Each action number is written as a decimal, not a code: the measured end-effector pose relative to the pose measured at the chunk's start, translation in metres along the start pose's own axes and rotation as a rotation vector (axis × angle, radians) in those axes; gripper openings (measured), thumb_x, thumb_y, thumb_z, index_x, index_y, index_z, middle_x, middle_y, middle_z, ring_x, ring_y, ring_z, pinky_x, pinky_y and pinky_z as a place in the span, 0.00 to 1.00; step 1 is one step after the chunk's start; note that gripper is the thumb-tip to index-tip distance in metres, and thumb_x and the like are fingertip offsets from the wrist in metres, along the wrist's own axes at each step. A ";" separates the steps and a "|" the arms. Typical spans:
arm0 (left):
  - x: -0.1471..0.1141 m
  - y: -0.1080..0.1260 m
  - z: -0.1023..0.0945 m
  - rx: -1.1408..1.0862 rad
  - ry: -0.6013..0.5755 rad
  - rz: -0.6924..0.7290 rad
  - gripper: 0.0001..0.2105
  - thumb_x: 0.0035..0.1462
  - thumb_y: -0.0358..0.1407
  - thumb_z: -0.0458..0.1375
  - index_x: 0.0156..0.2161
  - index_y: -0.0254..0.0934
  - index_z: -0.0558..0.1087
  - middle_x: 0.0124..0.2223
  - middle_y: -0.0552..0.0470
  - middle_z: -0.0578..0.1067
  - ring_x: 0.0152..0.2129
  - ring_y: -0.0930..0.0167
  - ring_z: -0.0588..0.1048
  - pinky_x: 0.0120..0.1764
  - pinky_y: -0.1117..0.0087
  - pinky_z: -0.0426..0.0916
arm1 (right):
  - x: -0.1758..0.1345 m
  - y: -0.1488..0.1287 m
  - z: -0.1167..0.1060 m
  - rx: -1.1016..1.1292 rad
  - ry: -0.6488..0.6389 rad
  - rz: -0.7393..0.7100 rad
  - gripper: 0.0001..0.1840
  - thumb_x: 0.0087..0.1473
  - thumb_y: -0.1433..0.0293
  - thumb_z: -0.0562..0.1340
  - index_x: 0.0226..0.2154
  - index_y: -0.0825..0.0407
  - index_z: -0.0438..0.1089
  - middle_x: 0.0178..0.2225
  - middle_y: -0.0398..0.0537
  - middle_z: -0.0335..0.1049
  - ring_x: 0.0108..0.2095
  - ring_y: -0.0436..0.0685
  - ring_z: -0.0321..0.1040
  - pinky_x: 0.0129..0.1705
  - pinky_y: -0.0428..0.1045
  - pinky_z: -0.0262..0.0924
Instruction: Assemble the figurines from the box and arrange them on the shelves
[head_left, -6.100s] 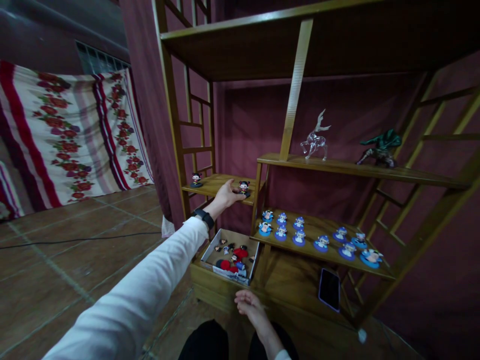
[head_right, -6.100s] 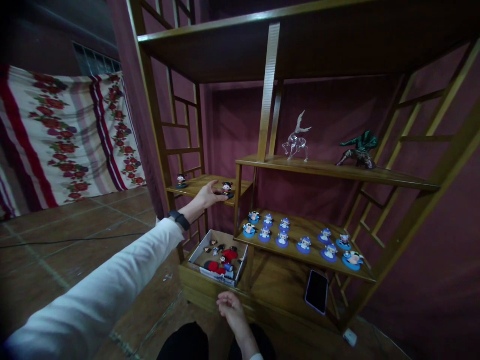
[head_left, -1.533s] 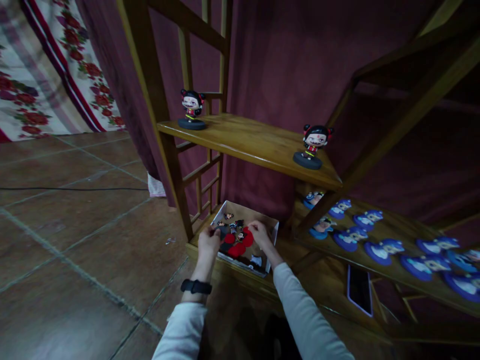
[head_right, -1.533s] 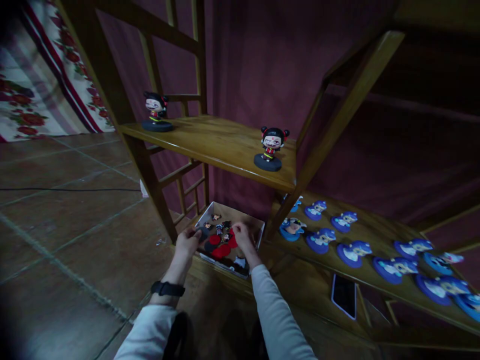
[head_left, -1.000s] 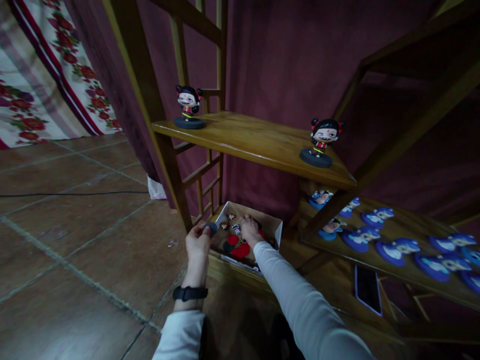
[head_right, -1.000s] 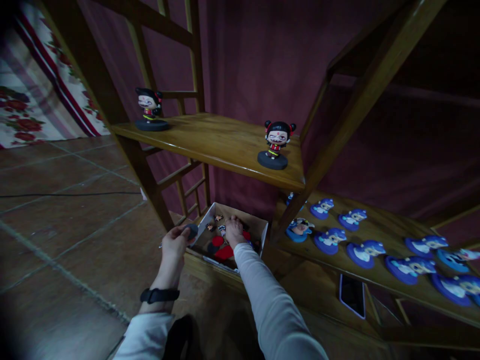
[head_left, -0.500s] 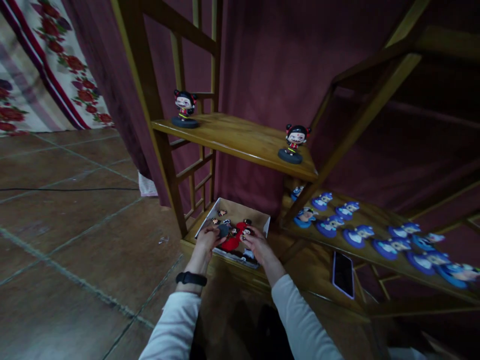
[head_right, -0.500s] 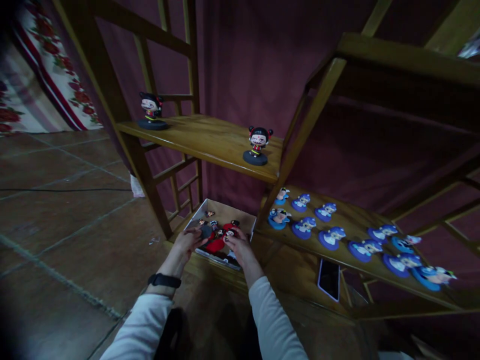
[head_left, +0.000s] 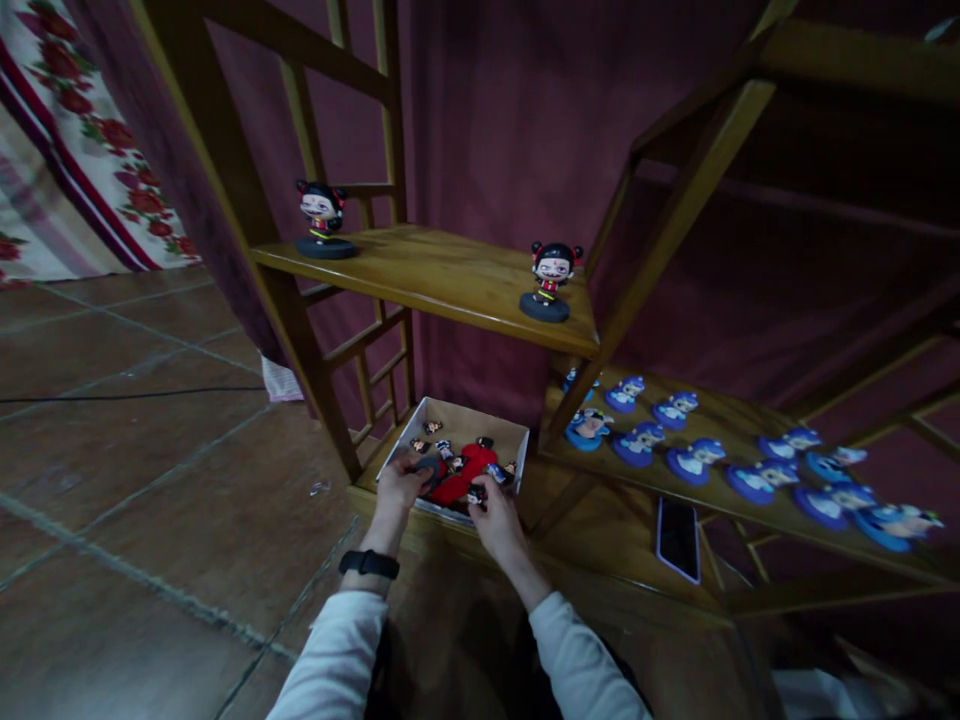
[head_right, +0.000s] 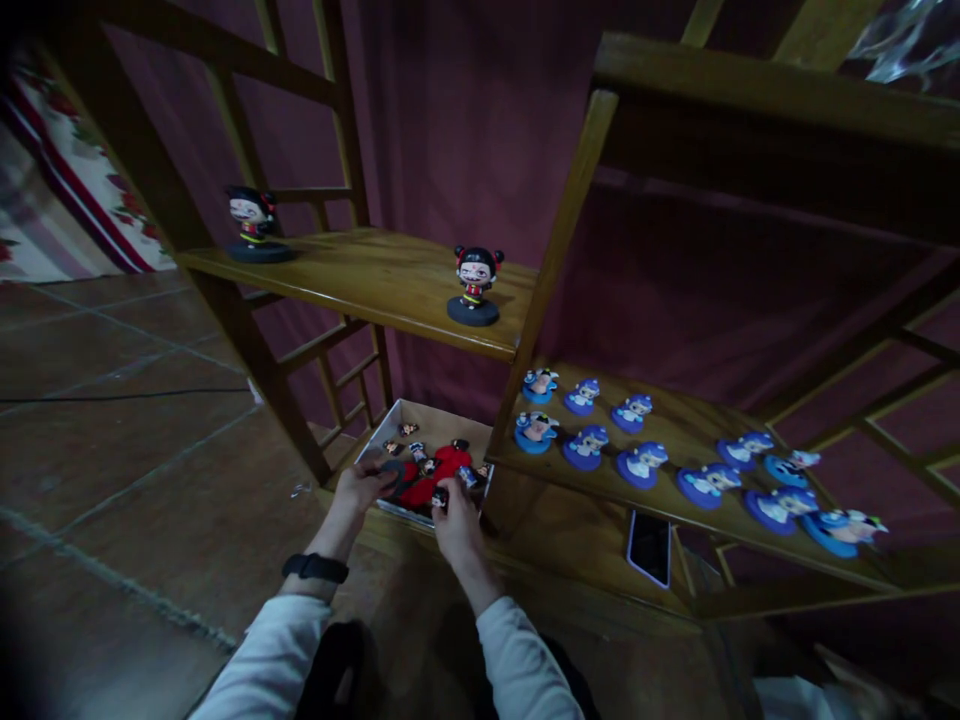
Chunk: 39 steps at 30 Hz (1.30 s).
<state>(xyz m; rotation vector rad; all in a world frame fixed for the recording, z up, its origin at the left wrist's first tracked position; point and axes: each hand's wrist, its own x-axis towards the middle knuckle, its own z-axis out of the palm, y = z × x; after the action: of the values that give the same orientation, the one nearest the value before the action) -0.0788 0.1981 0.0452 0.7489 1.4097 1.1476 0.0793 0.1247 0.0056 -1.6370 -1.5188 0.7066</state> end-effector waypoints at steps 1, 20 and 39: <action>0.000 -0.001 0.001 -0.001 0.002 0.001 0.09 0.36 0.20 0.62 0.25 0.33 0.69 0.19 0.56 0.71 0.14 0.75 0.70 0.19 0.77 0.66 | -0.001 -0.004 0.000 -0.029 -0.007 -0.025 0.20 0.45 0.75 0.56 0.43 0.45 0.62 0.40 0.45 0.68 0.40 0.54 0.67 0.43 0.50 0.62; -0.026 -0.010 0.037 -0.228 -0.223 -0.216 0.06 0.46 0.20 0.56 0.31 0.30 0.69 0.24 0.49 0.73 0.19 0.74 0.73 0.28 0.68 0.74 | 0.035 -0.012 -0.005 0.655 0.223 -0.014 0.18 0.44 0.66 0.62 0.41 0.49 0.63 0.38 0.45 0.70 0.39 0.54 0.68 0.43 0.50 0.63; -0.034 -0.006 0.032 -0.325 -0.257 -0.258 0.05 0.47 0.22 0.59 0.24 0.29 0.69 0.18 0.52 0.72 0.16 0.75 0.72 0.25 0.71 0.74 | 0.038 -0.002 -0.003 0.373 0.193 -0.125 0.17 0.48 0.67 0.58 0.43 0.49 0.61 0.41 0.47 0.69 0.40 0.54 0.67 0.44 0.50 0.62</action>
<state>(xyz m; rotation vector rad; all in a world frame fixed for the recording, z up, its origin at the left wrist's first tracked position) -0.0400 0.1721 0.0549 0.4493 1.0373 1.0054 0.0857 0.1620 0.0134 -1.2802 -1.2522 0.6934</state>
